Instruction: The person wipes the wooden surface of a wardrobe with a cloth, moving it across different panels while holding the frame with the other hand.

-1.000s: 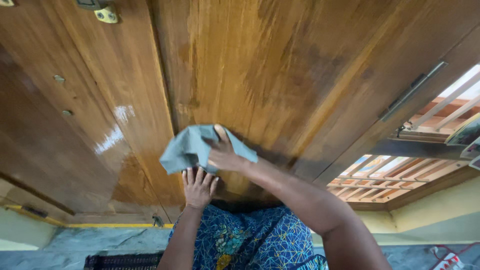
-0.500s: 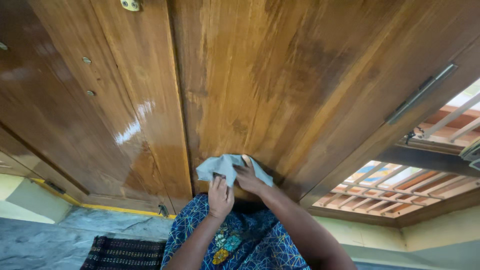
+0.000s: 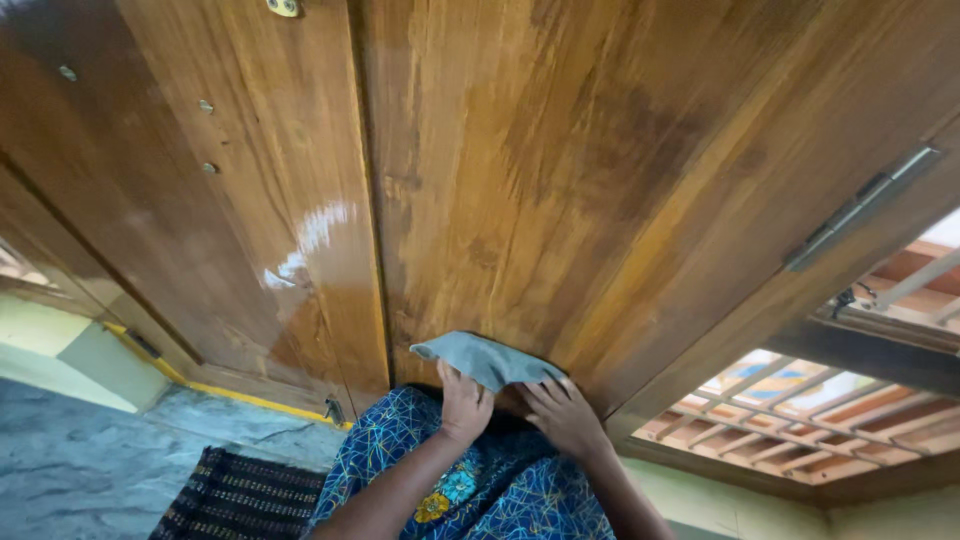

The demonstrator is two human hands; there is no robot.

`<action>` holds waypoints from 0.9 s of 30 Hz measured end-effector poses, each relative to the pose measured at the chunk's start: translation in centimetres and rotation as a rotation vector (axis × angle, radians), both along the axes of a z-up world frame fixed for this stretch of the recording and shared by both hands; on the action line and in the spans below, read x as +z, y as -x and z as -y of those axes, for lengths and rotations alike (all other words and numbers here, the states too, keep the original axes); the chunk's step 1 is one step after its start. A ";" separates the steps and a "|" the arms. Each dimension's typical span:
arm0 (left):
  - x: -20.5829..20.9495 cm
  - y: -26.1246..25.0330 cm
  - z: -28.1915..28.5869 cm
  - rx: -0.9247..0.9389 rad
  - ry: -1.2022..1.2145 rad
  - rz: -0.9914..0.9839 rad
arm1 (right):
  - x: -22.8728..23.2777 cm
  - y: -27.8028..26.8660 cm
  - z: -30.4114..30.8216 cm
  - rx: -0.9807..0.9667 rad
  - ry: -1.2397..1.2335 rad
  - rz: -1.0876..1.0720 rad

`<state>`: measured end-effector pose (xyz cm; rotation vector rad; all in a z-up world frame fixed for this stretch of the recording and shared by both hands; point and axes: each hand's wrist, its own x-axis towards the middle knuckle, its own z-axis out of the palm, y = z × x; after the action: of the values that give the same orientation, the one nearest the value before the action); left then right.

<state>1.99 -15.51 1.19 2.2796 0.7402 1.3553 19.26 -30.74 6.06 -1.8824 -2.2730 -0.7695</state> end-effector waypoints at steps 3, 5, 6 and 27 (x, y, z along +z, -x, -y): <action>1.9 -0.8 0.2 0.006 -0.048 -0.009 | -1.6 -1.3 1.8 -0.071 0.081 0.047; 2.9 -1.5 0.2 0.048 -0.061 -0.049 | -2.4 -2.2 2.0 -0.043 0.017 0.074; 3.1 -1.9 0.2 0.064 -0.079 -0.031 | -2.7 -2.6 2.1 -0.031 -0.015 0.086; 26.1 -1.7 -13.4 0.559 -0.410 0.049 | -3.1 -2.4 2.4 -0.154 -0.038 -0.038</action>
<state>3.71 -2.07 27.32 2.4281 1.2462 1.9569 21.62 -33.18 2.98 -2.0553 -2.0955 -0.7813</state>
